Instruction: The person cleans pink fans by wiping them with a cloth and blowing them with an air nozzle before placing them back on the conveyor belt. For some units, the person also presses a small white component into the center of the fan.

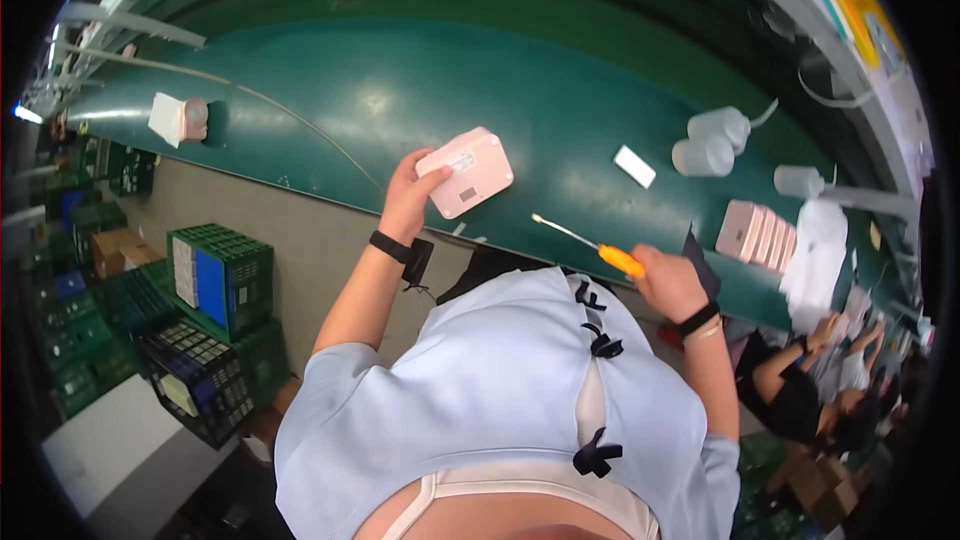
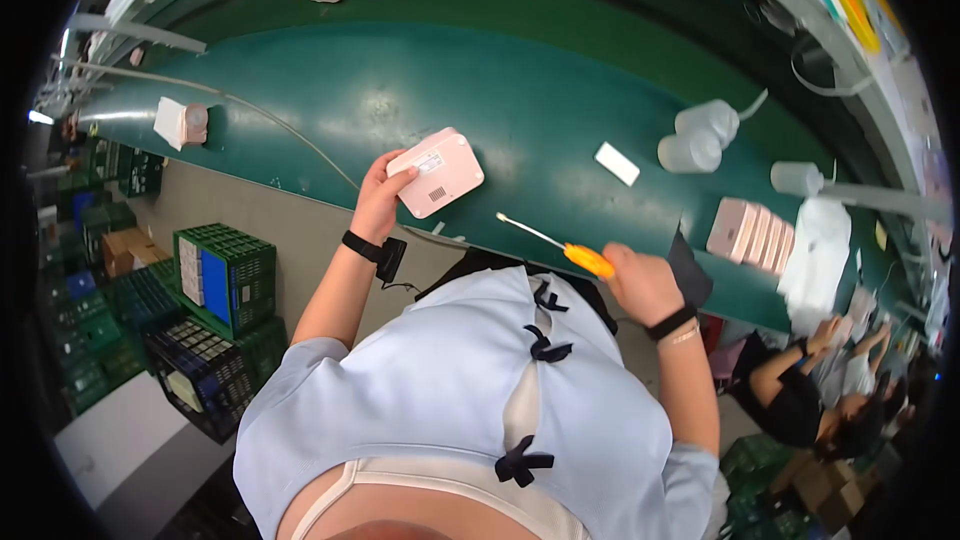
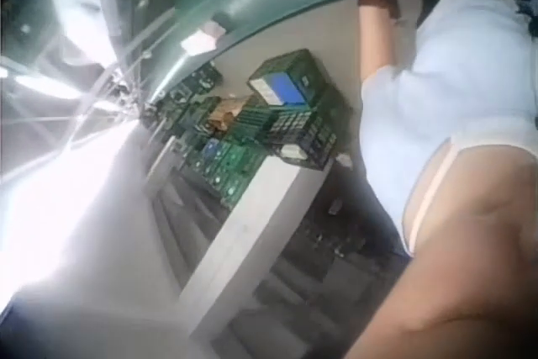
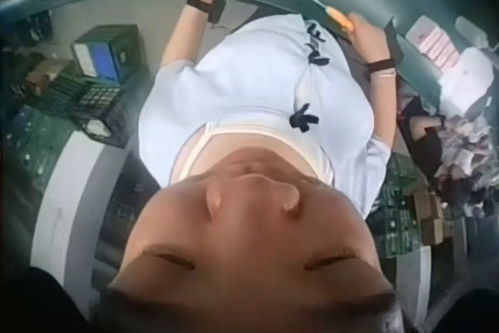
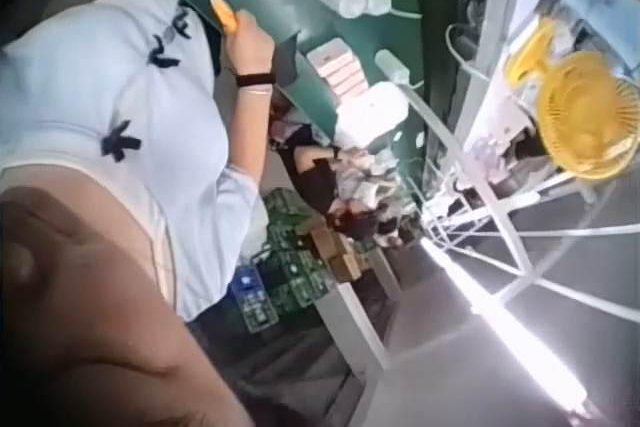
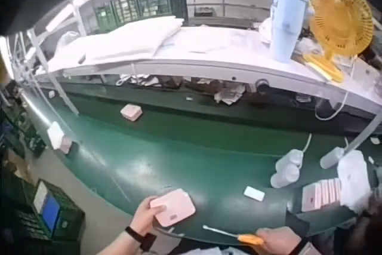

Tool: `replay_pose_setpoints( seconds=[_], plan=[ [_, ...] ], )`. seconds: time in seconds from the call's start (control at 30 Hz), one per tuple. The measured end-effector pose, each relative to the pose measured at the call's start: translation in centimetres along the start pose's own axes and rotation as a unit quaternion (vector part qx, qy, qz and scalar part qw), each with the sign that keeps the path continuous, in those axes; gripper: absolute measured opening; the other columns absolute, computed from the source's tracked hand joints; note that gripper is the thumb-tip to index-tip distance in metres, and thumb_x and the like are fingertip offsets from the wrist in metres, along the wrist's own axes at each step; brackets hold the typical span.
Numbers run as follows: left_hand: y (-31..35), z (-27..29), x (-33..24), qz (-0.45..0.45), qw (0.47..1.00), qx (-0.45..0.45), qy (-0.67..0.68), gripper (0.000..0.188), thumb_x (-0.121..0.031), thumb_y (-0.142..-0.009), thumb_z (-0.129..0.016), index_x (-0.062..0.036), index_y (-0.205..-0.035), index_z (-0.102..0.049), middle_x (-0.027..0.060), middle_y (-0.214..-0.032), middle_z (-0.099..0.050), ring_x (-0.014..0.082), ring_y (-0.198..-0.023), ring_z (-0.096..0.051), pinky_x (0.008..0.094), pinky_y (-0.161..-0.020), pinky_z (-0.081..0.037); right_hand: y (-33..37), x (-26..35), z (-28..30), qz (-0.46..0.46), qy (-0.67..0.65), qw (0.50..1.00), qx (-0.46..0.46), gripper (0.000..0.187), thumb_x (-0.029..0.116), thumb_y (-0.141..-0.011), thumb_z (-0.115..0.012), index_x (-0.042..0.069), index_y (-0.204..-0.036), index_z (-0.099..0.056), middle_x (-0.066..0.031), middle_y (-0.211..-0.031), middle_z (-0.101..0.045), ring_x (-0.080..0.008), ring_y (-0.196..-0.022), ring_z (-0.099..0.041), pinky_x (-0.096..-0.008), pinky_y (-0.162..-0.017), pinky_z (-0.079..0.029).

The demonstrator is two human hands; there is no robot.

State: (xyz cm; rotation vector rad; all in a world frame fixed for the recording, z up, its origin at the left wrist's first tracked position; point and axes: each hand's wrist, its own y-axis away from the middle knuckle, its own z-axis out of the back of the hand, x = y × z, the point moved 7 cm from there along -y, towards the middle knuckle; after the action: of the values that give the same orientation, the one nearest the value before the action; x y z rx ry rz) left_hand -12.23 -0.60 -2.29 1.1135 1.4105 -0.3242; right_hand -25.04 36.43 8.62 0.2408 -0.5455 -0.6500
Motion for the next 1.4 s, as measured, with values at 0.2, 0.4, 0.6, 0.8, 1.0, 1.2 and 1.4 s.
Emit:
replay_pose_setpoints(
  seconds=[0.2, 0.4, 0.6, 0.8, 1.0, 1.2, 1.4],
  plan=[
    [2.6, 0.0, -0.4, -0.064, 0.989, -0.024, -0.132, 0.052, -0.014, -0.08, -0.079, -0.001, -0.124, -0.056, 0.0078, -0.11, -0.066, 0.0164, -0.101, -0.063, 0.0321, -0.087, -0.051, 0.0, 0.1, -0.5, -0.005, 0.018, 1.0, 0.016, 0.03, 0.024, -0.083, -0.072, 0.007, -0.099, -0.052, -0.017, -0.088, -0.064, -0.0376, -0.076, -0.064, -0.0471, -0.065, -0.05],
    [4.9, -2.5, -4.9, -0.223, 0.828, 0.043, -0.513, 0.053, -0.02, -0.077, -0.08, -0.0013, -0.121, -0.057, 0.0087, -0.109, -0.067, 0.0188, -0.099, -0.064, 0.0335, -0.085, -0.053, 1.1, 1.7, -0.4, 0.05, -0.01, 0.999, 0.009, 0.031, 0.024, -0.084, -0.072, 0.006, -0.097, -0.051, -0.0153, -0.089, -0.062, -0.0383, -0.075, -0.063, -0.0472, -0.065, -0.049],
    [3.1, -2.5, -4.3, -0.036, 0.884, 0.267, -0.382, 0.054, -0.025, -0.078, -0.077, -0.0055, -0.124, -0.057, 0.0091, -0.109, -0.066, 0.0232, -0.099, -0.064, 0.0358, -0.083, -0.055, 0.7, 2.0, 1.2, 0.064, -0.027, 0.998, 0.008, 0.03, 0.023, -0.084, -0.072, 0.007, -0.097, -0.051, -0.0139, -0.089, -0.062, -0.0387, -0.076, -0.063, -0.047, -0.065, -0.049],
    [7.1, -2.0, 3.8, 0.362, 0.825, 0.22, 0.374, 0.053, -0.029, -0.083, -0.071, -0.0043, -0.126, -0.055, 0.0103, -0.11, -0.062, 0.0247, -0.101, -0.062, 0.038, -0.082, -0.057, 0.4, 1.2, 1.8, 0.064, -0.04, 0.997, -0.007, 0.027, 0.019, -0.084, -0.071, 0.007, -0.098, -0.051, -0.0121, -0.09, -0.062, -0.0367, -0.077, -0.063, -0.0459, -0.065, -0.05],
    [10.6, -5.2, 5.3, 0.478, 0.483, 0.133, 0.722, 0.049, -0.026, -0.088, -0.066, -0.0013, -0.129, -0.053, 0.0117, -0.113, -0.06, 0.0253, -0.103, -0.061, 0.0395, -0.085, -0.058, 0.2, 1.7, 1.2, 0.081, -0.05, 0.995, -0.025, 0.024, 0.018, -0.085, -0.069, 0.007, -0.097, -0.051, -0.0128, -0.089, -0.062, -0.0374, -0.077, -0.063, -0.0453, -0.064, -0.049],
    [10.2, -1.7, 5.4, 0.392, 0.637, 0.0, 0.664, 0.045, -0.022, -0.093, -0.062, 0.0002, -0.131, -0.051, 0.0127, -0.117, -0.059, 0.0264, -0.105, -0.06, 0.0406, -0.088, -0.059, -0.1, 2.5, -0.8, 0.106, -0.015, 0.994, -0.005, 0.022, 0.013, -0.084, -0.067, 0.006, -0.095, -0.05, -0.0131, -0.088, -0.061, -0.0364, -0.074, -0.063, -0.0449, -0.062, -0.049],
    [9.7, 0.2, 1.2, 0.07, 0.961, -0.114, 0.242, 0.047, -0.015, -0.095, -0.061, -0.0011, -0.137, -0.045, 0.0149, -0.128, -0.055, 0.0263, -0.109, -0.059, 0.0409, -0.092, -0.057, 0.2, 3.4, -0.7, 0.122, -0.02, 0.992, 0.005, 0.019, 0.011, -0.084, -0.065, 0.005, -0.092, -0.049, -0.0134, -0.085, -0.06, -0.0347, -0.072, -0.064, -0.0448, -0.061, -0.05]
  ],
)
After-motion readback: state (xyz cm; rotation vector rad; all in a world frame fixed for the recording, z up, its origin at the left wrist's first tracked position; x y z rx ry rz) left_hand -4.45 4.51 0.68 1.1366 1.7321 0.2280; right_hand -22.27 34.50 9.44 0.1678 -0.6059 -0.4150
